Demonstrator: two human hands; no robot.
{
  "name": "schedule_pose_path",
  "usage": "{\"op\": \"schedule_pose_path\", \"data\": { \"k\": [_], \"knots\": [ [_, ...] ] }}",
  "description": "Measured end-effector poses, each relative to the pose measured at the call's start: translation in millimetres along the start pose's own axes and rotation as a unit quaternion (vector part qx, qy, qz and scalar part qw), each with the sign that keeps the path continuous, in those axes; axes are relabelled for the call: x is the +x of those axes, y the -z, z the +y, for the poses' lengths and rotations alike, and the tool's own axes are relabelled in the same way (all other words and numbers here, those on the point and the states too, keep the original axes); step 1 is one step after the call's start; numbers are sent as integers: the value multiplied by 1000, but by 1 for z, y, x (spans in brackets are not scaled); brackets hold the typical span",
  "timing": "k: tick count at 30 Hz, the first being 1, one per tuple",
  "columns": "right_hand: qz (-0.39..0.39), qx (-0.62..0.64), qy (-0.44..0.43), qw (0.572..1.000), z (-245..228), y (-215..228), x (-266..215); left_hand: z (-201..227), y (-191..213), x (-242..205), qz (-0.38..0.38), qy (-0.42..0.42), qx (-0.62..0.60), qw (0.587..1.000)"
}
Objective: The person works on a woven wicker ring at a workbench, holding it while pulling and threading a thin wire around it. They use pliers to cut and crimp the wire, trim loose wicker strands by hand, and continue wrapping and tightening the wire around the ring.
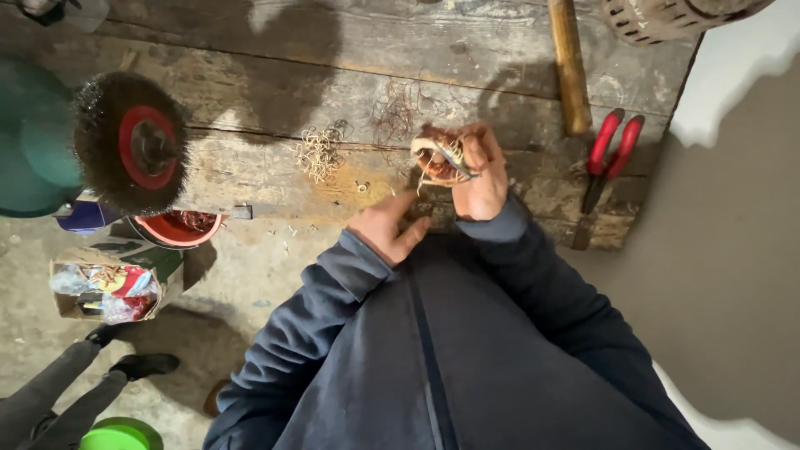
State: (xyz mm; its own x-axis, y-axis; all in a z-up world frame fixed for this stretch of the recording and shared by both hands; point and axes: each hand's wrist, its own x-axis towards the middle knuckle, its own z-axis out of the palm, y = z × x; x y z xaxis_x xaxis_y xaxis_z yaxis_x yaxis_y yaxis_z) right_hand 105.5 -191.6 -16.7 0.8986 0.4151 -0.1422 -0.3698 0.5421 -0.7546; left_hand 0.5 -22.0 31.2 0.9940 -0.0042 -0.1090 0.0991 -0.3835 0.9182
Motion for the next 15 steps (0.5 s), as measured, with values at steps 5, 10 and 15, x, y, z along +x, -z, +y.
{"op": "schedule_pose_path", "data": {
  "k": [5, 10, 15],
  "knots": [
    [12, -12, -15, 1000, 16, 11, -6, -11, 0, -6, -86, 90, 75, 989],
    [20, 22, -29, 999, 23, 15, -9, -27, 1, -18, -88, 128, 73, 985],
    [-41, -18, -9, 999, 23, 5, -13, -61, -1, -16, -75, 148, 78, 983]
  ]
}}
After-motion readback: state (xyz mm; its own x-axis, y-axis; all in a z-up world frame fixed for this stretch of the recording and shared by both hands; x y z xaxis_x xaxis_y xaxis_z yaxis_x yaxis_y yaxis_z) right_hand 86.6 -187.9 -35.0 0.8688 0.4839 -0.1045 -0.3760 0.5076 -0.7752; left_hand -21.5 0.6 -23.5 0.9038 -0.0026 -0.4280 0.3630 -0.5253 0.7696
